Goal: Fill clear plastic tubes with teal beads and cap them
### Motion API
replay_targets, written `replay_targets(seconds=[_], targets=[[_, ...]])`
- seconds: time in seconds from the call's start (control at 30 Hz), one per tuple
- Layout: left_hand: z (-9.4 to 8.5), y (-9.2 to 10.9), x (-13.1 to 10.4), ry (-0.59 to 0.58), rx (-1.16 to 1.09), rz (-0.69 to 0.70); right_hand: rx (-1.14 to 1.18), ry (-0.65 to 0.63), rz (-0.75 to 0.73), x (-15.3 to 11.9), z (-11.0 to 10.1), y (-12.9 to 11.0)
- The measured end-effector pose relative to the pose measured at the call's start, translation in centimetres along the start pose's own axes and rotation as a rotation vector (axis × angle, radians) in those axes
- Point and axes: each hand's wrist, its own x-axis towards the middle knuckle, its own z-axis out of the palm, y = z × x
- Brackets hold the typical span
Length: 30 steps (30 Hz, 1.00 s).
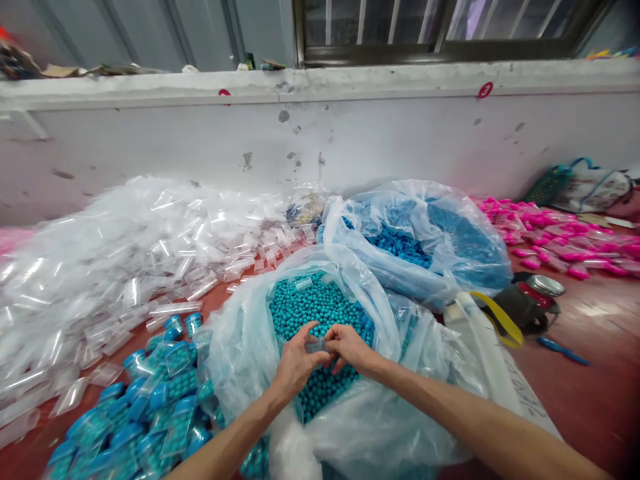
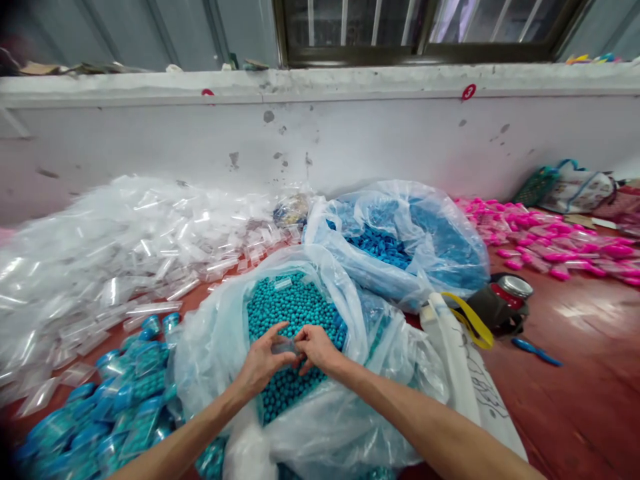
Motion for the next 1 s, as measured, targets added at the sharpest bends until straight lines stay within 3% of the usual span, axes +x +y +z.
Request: replay_targets(seconds=[0.07,0.13,0.23,0.33,0.4,0.53,0.63,0.67,0.77,0.87,1.0], targets=[[-0.1,0.5,-0.3,0.029,0.084,0.048,0.048,0.022,-0.032,-0.1,0.2,-0.2],[0.3,0.4,-0.7,-0.025,0.301,0.117,0.014,-0.003,-0.067,-0.4,0.2,0.0],[1.5,-0.1,-1.3,-0.127,0.632,0.147,-0.254,-0.066,-0.189,-1.1,0.0,0.5],[2.0,-0.1,-1.5,-0.135,0.738,0.086,-0.588,-0.06,-0.394,-1.8,-0.4,-0.1],[0.8,0.6,-1.1,-0.104,0.678,0.041,-0.69,-0.022,-0.487,-2.0,-0.7,-1.1],[-4.1,1.9,0.1,0.098,0.452,0.03,-0.902,0.094,-0.55,-1.5,0.0,-2.3],[-7.1,1.7,0.5,0.158,0.323,0.038,-1.235,-0.13,-0.725,-0.6,2.9,-1.2],[-7.6,1.5,0.5,0.138,0.257,0.035,-1.306,-0.203,-0.788,-0.2,4.2,-0.5],[-7.8,0.5,0.4,0.042,0.094,0.025,-1.389,-0.252,-0.925,1.1,7.0,1.1],[-7.5,-0.2,0.2,0.006,0.108,0.042,-1.332,-0.273,-0.899,2.1,6.6,1.5],[-6.7,-0.1,-0.3,-0.081,0.23,0.073,-1.15,-0.198,-0.617,2.4,2.2,0.6]])
